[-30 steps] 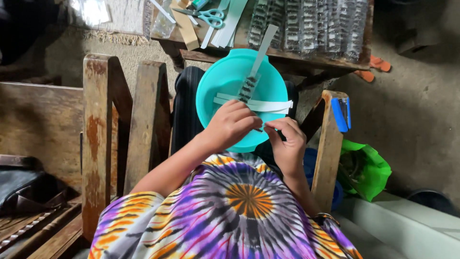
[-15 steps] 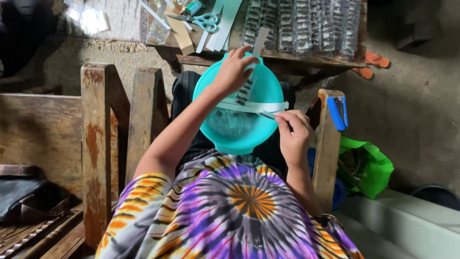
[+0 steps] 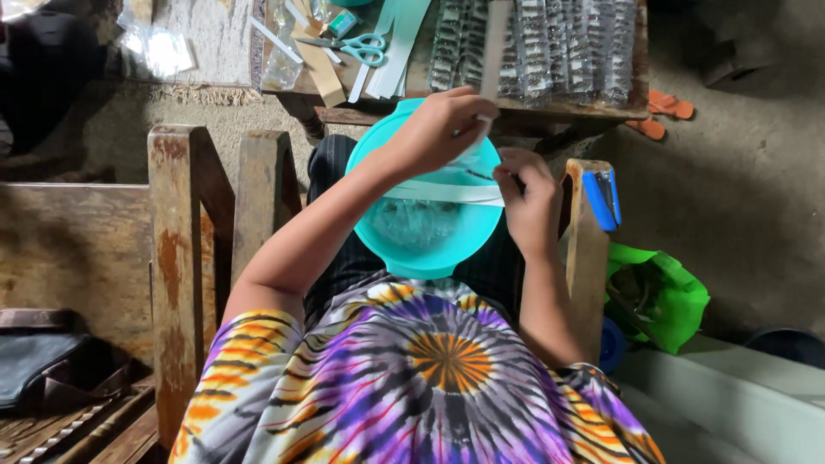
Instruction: Assembling small items onto a paper strip using a manual stapler
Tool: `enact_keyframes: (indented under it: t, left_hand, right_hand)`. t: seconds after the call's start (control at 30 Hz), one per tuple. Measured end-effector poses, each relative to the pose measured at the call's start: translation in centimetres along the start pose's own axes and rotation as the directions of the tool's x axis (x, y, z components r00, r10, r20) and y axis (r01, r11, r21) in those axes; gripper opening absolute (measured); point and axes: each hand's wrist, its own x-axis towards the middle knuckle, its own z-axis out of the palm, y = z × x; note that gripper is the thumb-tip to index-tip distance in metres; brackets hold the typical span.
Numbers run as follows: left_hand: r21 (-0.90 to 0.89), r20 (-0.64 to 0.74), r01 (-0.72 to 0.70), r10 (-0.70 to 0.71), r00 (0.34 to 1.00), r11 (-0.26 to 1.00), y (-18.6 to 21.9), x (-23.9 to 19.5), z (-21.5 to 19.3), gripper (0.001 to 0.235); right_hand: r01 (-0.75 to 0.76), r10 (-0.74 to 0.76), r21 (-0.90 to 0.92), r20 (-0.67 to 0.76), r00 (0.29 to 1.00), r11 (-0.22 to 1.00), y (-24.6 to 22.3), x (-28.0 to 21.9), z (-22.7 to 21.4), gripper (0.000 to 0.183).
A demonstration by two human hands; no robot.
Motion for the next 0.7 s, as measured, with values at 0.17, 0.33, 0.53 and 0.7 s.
enact_keyframes:
  t: [0.17,0.33,0.53,0.7]
  left_hand:
    - [-0.069,0.064,-0.035,0.039,0.997,0.997,4.6,1.3,-1.4,0.011]
    - [-0.085,0.104,-0.042,0.051,0.993,0.995,7.1,2.0,-2.2,0.018]
    - [-0.185,0.067,-0.062,0.076,0.995,0.981,8.6,2.5,-3.2,0.017]
    - [-0.272,0.086,-0.045,0.071,0.994,0.961,8.3,2.6,-3.4,0.017]
  right_hand:
    - [-0.053,0.061,-0.121,0.065,0.996,0.991,1.6,0.1,-0.5,0.005]
    - [-0.177,0.18,-0.045,0.078,0.981,0.983,-0.6,0.2,-1.5,0.006]
    - [-0.235,0.237,-0.045,0.043,0.971,0.971,-2.3,-0.1,-2.7,0.014]
    - [-0.248,0.249,-0.056,0.013,0.968,0.967,-2.5,-0.3,-2.9,0.01]
